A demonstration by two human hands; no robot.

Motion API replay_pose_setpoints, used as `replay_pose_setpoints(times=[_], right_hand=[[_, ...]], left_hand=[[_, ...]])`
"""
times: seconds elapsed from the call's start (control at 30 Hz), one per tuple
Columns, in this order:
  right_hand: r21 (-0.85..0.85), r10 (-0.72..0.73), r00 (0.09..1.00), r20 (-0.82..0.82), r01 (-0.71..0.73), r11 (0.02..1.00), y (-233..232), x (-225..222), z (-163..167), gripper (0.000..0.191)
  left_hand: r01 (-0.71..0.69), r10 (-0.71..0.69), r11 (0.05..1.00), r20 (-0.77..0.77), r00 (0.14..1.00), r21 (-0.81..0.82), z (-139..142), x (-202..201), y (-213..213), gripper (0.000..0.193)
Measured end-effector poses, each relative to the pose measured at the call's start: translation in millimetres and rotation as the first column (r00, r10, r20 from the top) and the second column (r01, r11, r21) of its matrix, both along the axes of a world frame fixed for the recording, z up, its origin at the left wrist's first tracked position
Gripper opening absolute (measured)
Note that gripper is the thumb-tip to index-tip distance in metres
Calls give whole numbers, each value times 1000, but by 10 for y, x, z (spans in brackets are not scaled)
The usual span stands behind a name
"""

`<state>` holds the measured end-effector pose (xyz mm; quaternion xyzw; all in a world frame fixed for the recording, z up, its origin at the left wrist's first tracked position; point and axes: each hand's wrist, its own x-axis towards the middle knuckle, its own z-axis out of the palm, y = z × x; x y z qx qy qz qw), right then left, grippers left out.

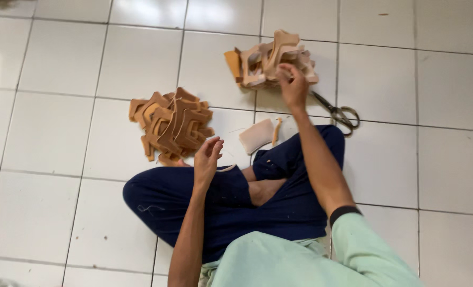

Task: The person sits cross-legged on a tiled floor and sorts cut leather pieces one at a time, picking each piece from a pile, turning it over in both hands, and placing it into one of two piles on the floor. A pair of scissors lies beside the piles.

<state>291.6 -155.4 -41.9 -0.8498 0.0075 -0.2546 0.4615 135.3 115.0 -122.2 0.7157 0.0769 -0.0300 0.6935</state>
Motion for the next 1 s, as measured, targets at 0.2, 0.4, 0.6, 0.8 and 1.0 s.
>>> replay_pose_setpoints(times=[0.2,0.4,0.6,0.8,1.0], right_hand=[[20,-96,994,-46,97,995,22,110,-214,42],[43,-178,984,6,178,983,50,-587,-517,34],[173,33,957,-287,18,985,242,-1101,-633,29],[291,507,859,-64,-470,833,939,-1469,-308,69],[469,581,812,-62,-490,735,923,-1587,147,51]], left_hand=[[-356,176,770,360,916,529,172,394,378,28],[-312,-222,258,371,902,914,316,1014,535,50],[-342,-148,393,426,892,853,351,961,368,27],[-247,-12,863,506,862,441,639,182,-253,33],[-146,103,984,345,933,101,998,-168,-355,38]])
